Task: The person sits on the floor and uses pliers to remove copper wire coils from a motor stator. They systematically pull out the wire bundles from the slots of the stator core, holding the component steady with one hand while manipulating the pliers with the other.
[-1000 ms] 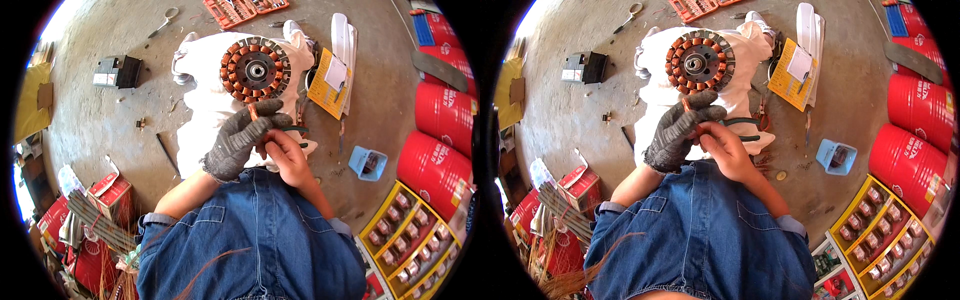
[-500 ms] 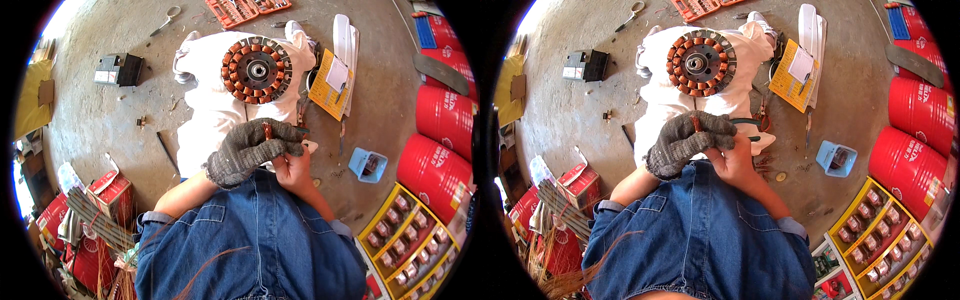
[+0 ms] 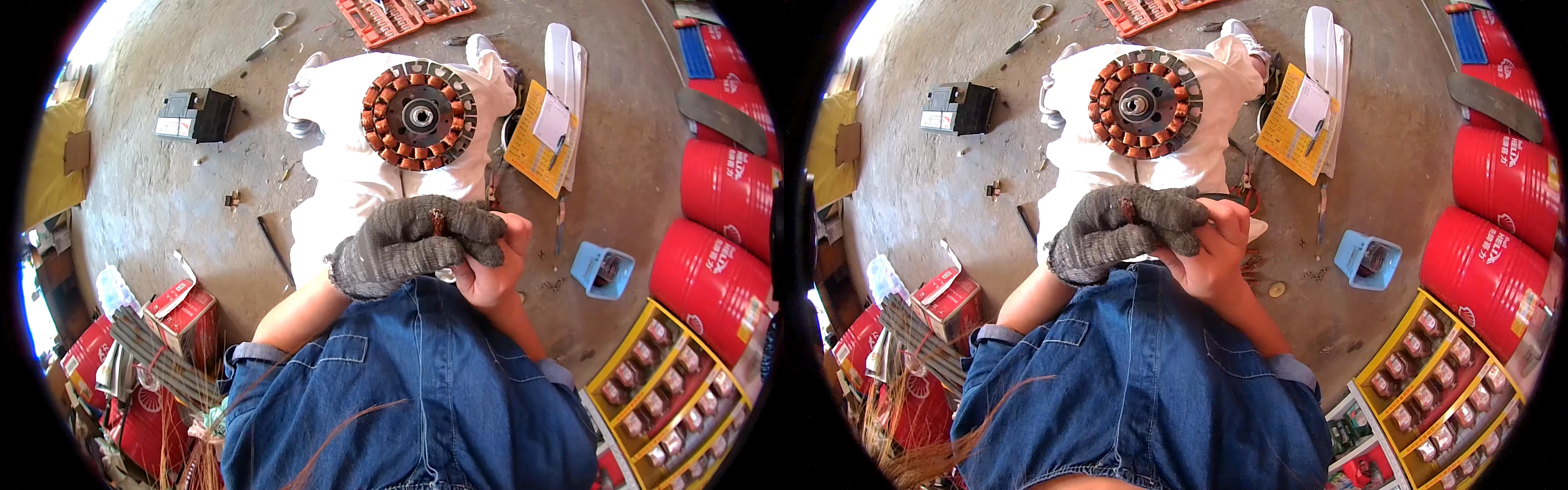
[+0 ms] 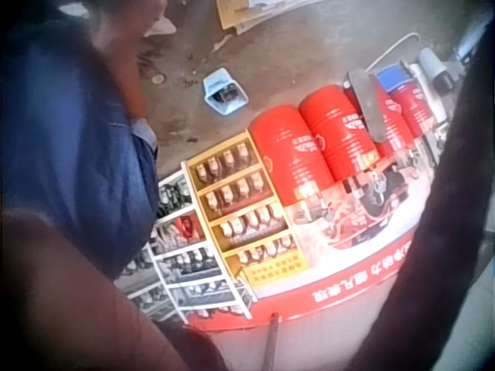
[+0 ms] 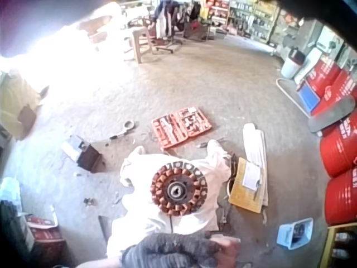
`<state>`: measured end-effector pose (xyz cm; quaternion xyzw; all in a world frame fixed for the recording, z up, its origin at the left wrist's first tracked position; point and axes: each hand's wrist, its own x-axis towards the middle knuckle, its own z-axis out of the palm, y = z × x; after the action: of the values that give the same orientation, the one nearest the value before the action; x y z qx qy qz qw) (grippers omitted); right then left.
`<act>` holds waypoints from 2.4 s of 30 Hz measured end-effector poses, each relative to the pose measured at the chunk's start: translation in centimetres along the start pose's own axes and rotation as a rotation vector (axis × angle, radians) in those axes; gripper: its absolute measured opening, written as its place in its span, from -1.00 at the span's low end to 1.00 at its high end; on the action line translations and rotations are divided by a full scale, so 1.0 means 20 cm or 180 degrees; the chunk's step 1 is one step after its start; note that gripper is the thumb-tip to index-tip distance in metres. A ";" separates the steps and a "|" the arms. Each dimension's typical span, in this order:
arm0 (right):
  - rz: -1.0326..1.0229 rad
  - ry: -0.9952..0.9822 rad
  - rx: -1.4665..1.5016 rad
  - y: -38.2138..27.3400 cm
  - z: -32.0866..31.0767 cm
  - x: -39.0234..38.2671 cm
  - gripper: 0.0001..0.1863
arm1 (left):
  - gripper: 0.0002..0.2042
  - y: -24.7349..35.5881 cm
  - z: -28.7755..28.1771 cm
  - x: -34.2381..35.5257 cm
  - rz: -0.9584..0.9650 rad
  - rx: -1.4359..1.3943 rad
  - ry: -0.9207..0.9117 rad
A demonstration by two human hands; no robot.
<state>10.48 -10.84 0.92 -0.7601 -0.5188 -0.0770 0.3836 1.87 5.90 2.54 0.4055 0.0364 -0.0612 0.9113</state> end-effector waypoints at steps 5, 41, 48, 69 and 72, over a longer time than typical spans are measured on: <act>0.0222 -0.0007 0.0259 -0.02 0.03 -0.03 -0.65 | -0.68 0.05 0.04 0.01 0.0071 0.0647 0.0178; 0.1403 -0.0242 0.0218 -0.01 -0.03 0.04 -0.81 | -0.42 -0.21 -0.15 0.08 -0.0244 -0.0307 0.0492; 0.1480 -0.0320 0.0015 0.01 -0.03 0.02 -0.82 | -0.56 -0.12 -0.07 0.10 -0.0506 0.0389 0.0504; 0.5111 0.1678 0.0963 0.89 -0.11 -1.38 -0.65 | -0.77 -0.21 -0.13 0.07 -0.0725 0.1745 0.0912; 0.6418 0.1915 0.1416 0.81 0.04 -1.63 -0.75 | -0.78 -0.17 -0.09 0.09 -0.0720 0.2063 0.0894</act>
<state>9.32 -36.78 -24.60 -0.7006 0.4606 0.1871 0.5118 3.07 4.88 -1.34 0.6709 0.1845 -0.1136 0.7092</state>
